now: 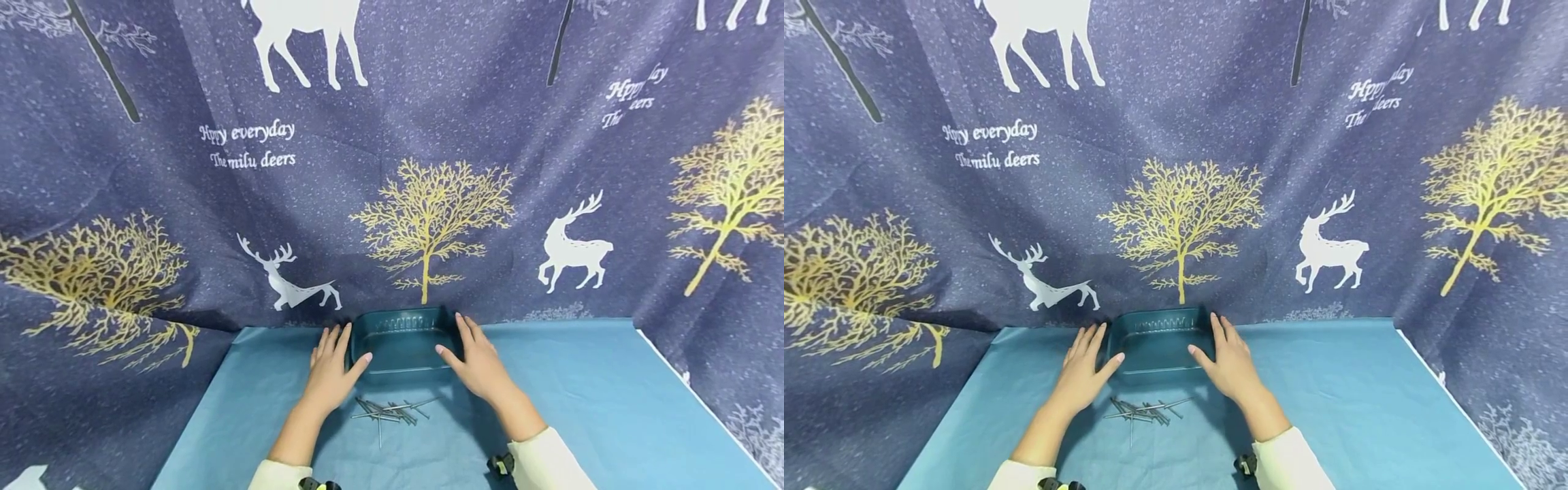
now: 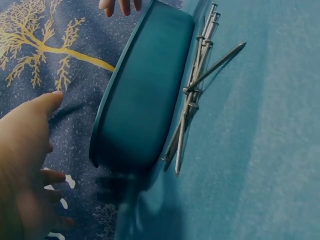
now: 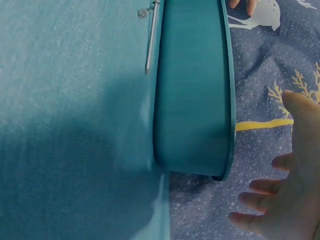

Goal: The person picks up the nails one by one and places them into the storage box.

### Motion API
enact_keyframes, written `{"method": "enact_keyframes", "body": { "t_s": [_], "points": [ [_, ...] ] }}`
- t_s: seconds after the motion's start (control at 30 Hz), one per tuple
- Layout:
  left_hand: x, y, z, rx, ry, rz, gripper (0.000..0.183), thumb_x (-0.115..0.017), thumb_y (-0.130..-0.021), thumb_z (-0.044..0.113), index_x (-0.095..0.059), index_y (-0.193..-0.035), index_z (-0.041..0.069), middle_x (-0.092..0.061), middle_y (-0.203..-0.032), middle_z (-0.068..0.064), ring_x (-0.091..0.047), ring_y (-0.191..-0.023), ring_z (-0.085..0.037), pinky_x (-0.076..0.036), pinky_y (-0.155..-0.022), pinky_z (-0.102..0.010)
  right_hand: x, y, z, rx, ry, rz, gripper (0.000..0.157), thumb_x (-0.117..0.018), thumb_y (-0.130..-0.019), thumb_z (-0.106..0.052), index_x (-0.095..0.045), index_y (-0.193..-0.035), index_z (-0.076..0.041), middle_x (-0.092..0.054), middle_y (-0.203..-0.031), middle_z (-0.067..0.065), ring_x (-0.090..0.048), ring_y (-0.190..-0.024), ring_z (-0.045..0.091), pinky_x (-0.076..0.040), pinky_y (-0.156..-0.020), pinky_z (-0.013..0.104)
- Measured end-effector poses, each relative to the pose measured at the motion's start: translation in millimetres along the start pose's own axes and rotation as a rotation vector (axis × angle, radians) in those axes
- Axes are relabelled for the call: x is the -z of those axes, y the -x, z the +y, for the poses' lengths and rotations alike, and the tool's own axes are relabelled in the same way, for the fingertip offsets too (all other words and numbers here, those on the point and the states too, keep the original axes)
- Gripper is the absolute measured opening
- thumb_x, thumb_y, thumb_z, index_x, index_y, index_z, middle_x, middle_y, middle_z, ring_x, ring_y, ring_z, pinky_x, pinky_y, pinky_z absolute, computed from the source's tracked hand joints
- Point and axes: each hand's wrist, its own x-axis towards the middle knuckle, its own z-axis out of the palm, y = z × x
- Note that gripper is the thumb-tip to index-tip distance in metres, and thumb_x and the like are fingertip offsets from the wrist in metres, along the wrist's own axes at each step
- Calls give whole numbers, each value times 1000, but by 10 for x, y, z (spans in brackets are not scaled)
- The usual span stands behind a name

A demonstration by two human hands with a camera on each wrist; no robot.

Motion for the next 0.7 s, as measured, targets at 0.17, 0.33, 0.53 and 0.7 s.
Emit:
{"method": "enact_keyframes", "body": {
  "t_s": [0.17,0.33,0.53,0.7],
  "points": [
    [-13,42,-64,-18,42,11,82,-53,-97,64,-25,-162,23,-22,-168,-15,-8,-157,-39,-18,-119,-70,-30,4,63,-26,-33,-25,95,-44,-97,-71,-11,-164,-12,-20,-165,24,-29,-148,50,-31,-114,67],
    [-19,88,-96,-25,32,27,80,-57,-96,60,-28,-161,24,-24,-166,-16,-12,-157,-40,-21,-117,-72,-59,21,96,-59,-58,-21,91,-45,-99,-67,-10,-164,-13,-21,-164,25,-33,-146,50,-35,-112,66],
    [-35,176,-44,-59,12,107,65,-67,-95,48,-48,-148,13,-43,-148,-16,-40,-139,-39,-38,-109,-62,-103,47,122,-76,-99,1,86,-52,-101,-55,-14,-163,-7,-27,-159,31,-37,-143,51,-35,-113,65],
    [-66,273,15,-61,-30,141,46,-73,-93,35,-59,-130,12,-51,-123,-9,-51,-114,-28,-49,-93,-49,-149,58,147,-98,-113,2,83,-55,-102,-50,-16,-162,-7,-32,-156,31,-43,-139,50,-38,-110,64]
  ]
}}
